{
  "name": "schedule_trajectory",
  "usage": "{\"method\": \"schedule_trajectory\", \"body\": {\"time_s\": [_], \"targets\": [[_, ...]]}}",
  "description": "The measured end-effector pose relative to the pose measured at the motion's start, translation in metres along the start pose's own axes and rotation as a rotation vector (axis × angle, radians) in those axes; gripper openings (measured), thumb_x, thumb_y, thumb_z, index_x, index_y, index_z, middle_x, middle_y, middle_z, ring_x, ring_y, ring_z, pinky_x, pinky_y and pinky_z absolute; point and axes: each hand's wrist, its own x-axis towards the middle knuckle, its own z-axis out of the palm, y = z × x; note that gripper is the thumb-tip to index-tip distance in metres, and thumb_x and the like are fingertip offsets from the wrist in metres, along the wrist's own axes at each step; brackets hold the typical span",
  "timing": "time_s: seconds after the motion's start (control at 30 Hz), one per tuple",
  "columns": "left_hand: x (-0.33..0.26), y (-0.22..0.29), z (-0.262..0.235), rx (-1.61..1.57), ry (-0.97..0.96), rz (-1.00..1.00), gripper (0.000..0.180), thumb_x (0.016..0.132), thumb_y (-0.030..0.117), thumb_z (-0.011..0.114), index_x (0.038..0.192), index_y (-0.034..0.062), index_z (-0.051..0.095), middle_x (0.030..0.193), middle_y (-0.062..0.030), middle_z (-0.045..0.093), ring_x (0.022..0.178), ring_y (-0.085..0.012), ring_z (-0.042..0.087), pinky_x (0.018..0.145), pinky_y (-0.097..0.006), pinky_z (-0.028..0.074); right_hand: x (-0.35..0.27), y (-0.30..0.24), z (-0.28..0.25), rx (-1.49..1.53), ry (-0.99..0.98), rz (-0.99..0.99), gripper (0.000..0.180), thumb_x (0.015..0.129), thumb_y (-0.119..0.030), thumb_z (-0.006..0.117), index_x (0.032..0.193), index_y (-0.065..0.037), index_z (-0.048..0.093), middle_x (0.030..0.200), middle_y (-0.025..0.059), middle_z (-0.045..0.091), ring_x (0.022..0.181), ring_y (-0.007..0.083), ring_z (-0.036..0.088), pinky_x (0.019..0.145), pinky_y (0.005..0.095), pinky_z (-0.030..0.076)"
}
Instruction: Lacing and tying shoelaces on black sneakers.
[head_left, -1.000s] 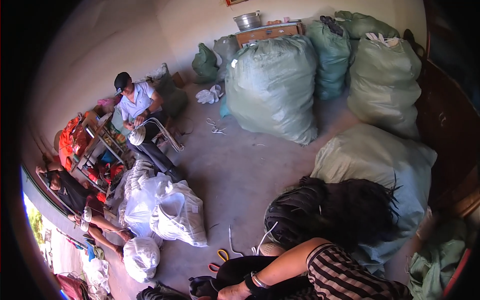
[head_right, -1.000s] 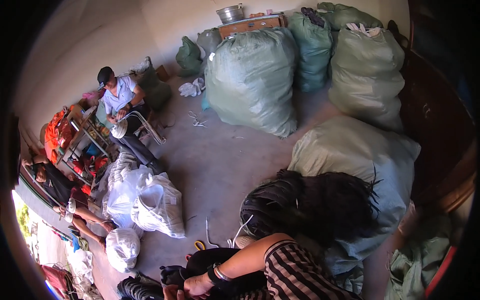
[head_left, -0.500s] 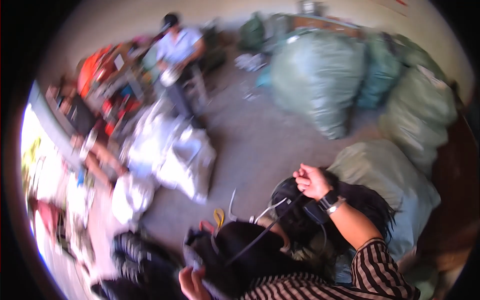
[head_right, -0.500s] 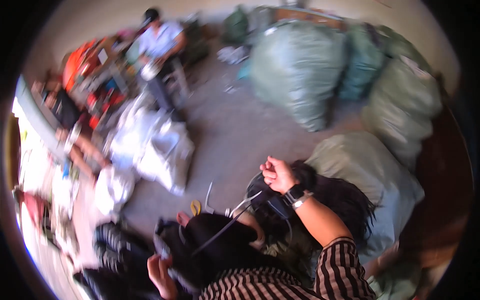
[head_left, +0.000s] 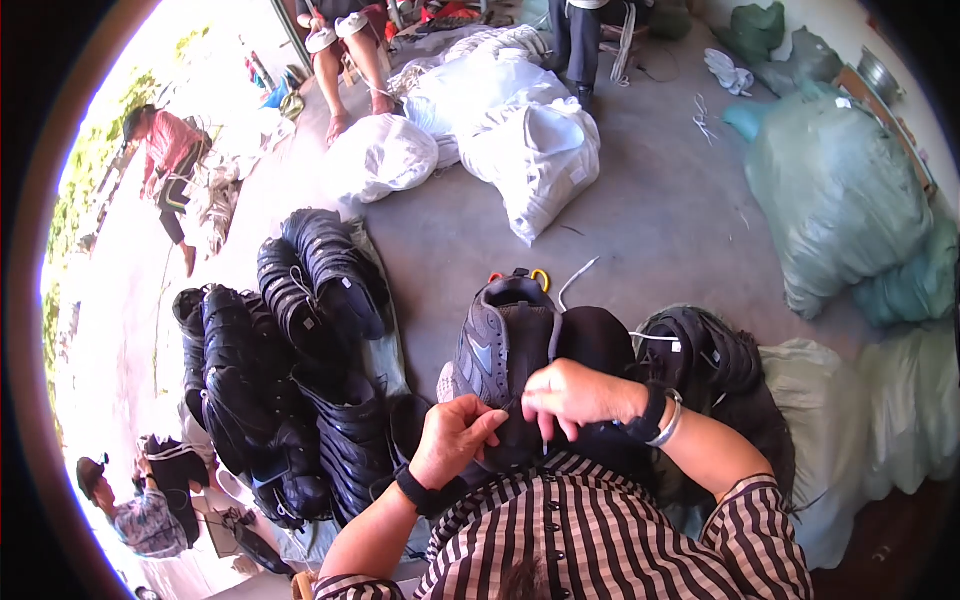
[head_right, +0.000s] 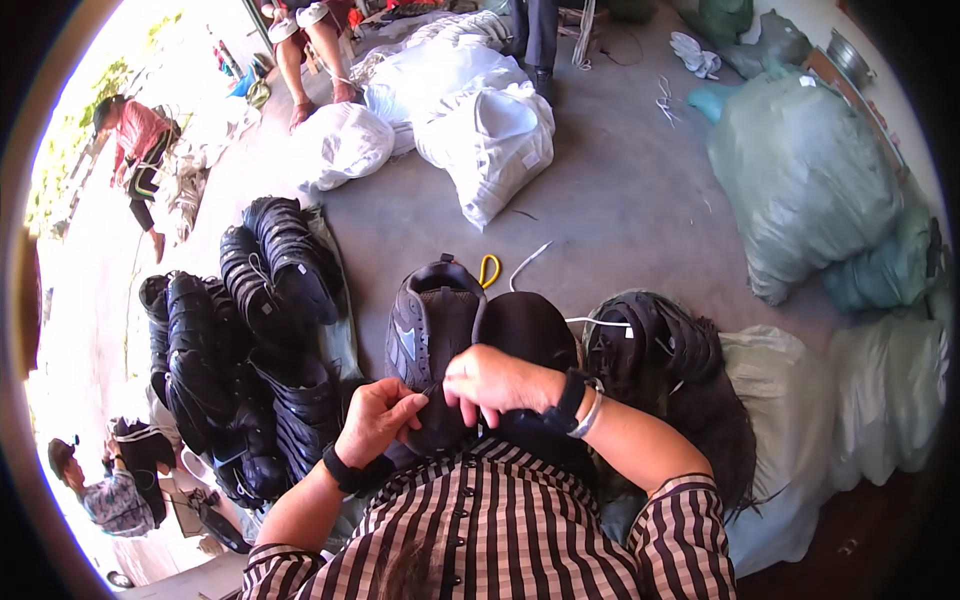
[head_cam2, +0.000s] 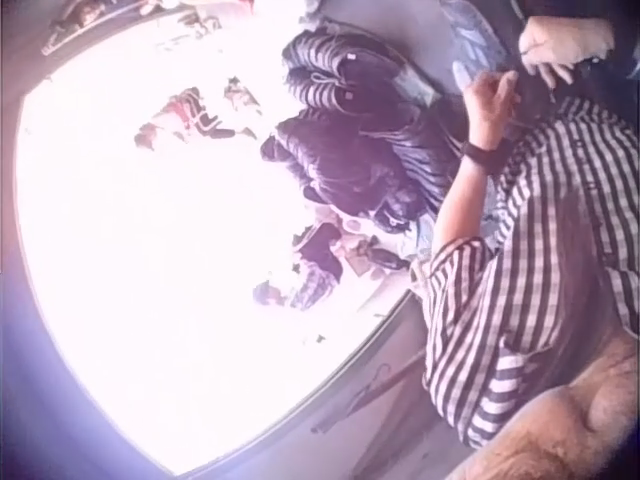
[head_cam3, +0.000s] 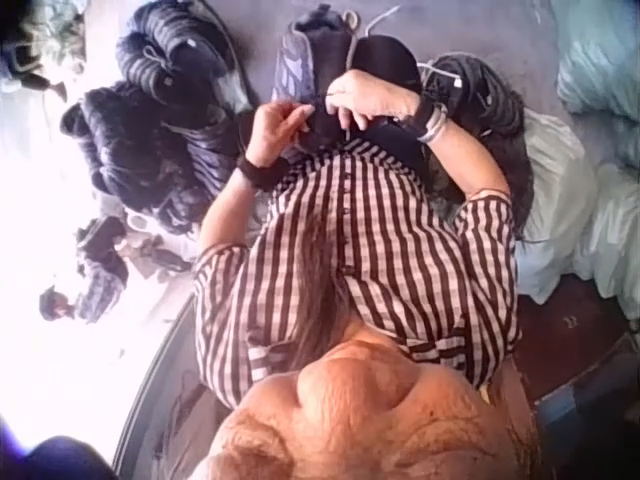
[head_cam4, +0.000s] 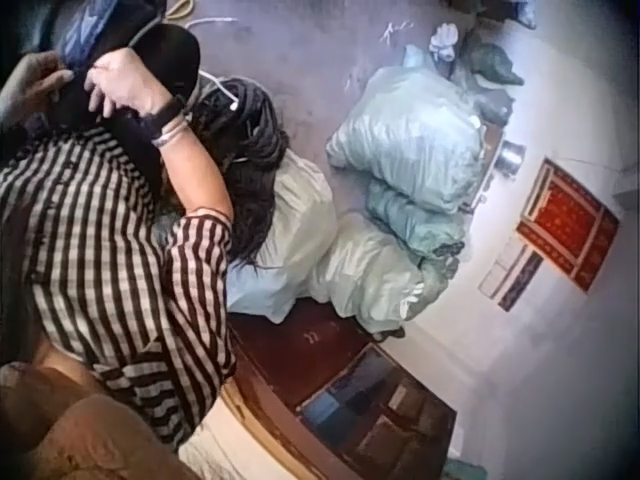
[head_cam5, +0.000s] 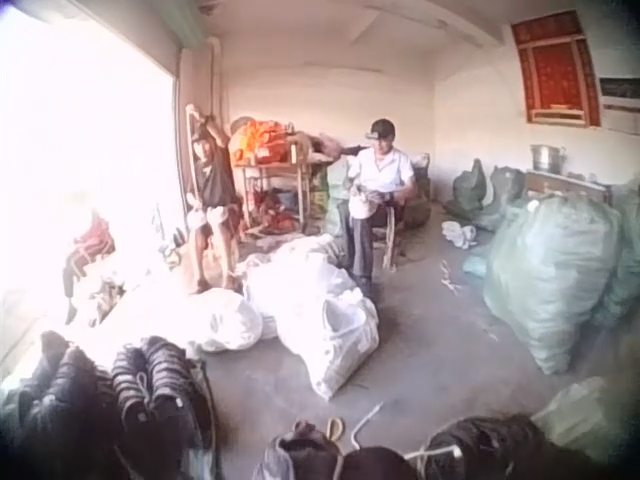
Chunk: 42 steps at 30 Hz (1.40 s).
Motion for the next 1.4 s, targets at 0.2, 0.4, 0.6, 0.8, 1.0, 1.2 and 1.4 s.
{"method": "schedule_trajectory", "body": {"time_s": [0.2,0.4,0.6,0.8,1.0,1.2,1.4], "targets": [[0.009,0.001,0.000,0.113,0.038,0.040,0.023,0.090,0.021,0.061,0.079,0.0008,0.060,0.058,-0.0019,0.059,0.048,-0.0059,0.052,0.044,-0.022,0.041,-0.009,-0.002,-0.011,0.150,0.146,-0.071,0.030,0.096,-0.020,0.042,0.098,0.004,0.060,0.073,0.0136,0.067,0.042,0.0104,0.056,0.038,0.0196,0.040],[0.012,-0.005,0.005,-0.043,0.027,0.014,0.023,0.091,0.021,0.059,0.079,0.0020,0.059,0.059,-0.0001,0.058,0.052,-0.0053,0.051,0.047,-0.020,0.039,0.011,-0.002,-0.003,0.427,0.150,-0.139,0.037,0.099,-0.026,0.042,0.114,0.007,0.052,0.073,0.0138,0.066,0.043,0.0119,0.058,0.037,0.0172,0.038],[0.012,-0.014,0.013,-0.166,0.074,-0.004,0.023,0.093,0.022,0.057,0.079,0.0039,0.059,0.059,0.0017,0.056,0.050,-0.0034,0.047,0.044,-0.018,0.035,0.003,0.003,-0.004,0.475,0.003,-0.035,0.037,0.098,-0.019,0.040,0.122,0.009,0.048,0.064,0.0119,0.063,0.041,0.0132,0.057,0.036,0.0179,0.039],[0.018,0.003,0.025,0.764,0.422,0.473,0.016,0.077,0.017,0.067,0.072,0.0064,0.056,0.064,-0.0119,0.059,0.055,-0.0293,0.060,0.051,-0.036,0.046,0.008,0.009,-0.002,0.529,-0.014,-0.035,0.037,0.098,-0.018,0.040,0.124,0.008,0.047,0.064,0.0117,0.063,0.041,0.0124,0.057,0.037,0.0177,0.040],[0.015,-0.005,0.006,0.329,0.164,0.296,0.015,0.084,0.015,0.067,0.079,0.0033,0.059,0.065,-0.0076,0.061,0.057,-0.0131,0.057,0.055,-0.029,0.046,0.005,0.010,0.005,0.434,0.089,-0.071,0.033,0.098,-0.023,0.044,0.114,0.003,0.056,0.065,0.0103,0.065,0.040,0.0097,0.055,0.037,0.0175,0.038],[0.020,0.006,0.003,0.565,0.167,0.403,0.018,0.081,0.021,0.067,0.077,0.0049,0.058,0.066,-0.0129,0.062,0.065,-0.0307,0.063,0.059,-0.039,0.048,0.003,-0.012,0.028,0.087,0.292,-0.134,0.025,0.096,-0.018,0.047,0.105,0.002,0.060,0.057,0.0061,0.059,0.040,0.0099,0.051,0.039,0.0234,0.042],[0.033,0.026,-0.019,0.962,0.282,0.769,0.028,0.076,0.026,0.069,0.095,0.0095,0.057,0.073,-0.0062,0.063,0.066,-0.0276,0.065,0.060,-0.039,0.050,0.002,-0.015,0.034,-0.093,0.377,-0.150,0.024,0.094,-0.015,0.048,0.107,0.001,0.060,0.055,0.0085,0.059,0.044,0.0160,0.058,0.045,0.0291,0.047]]}}
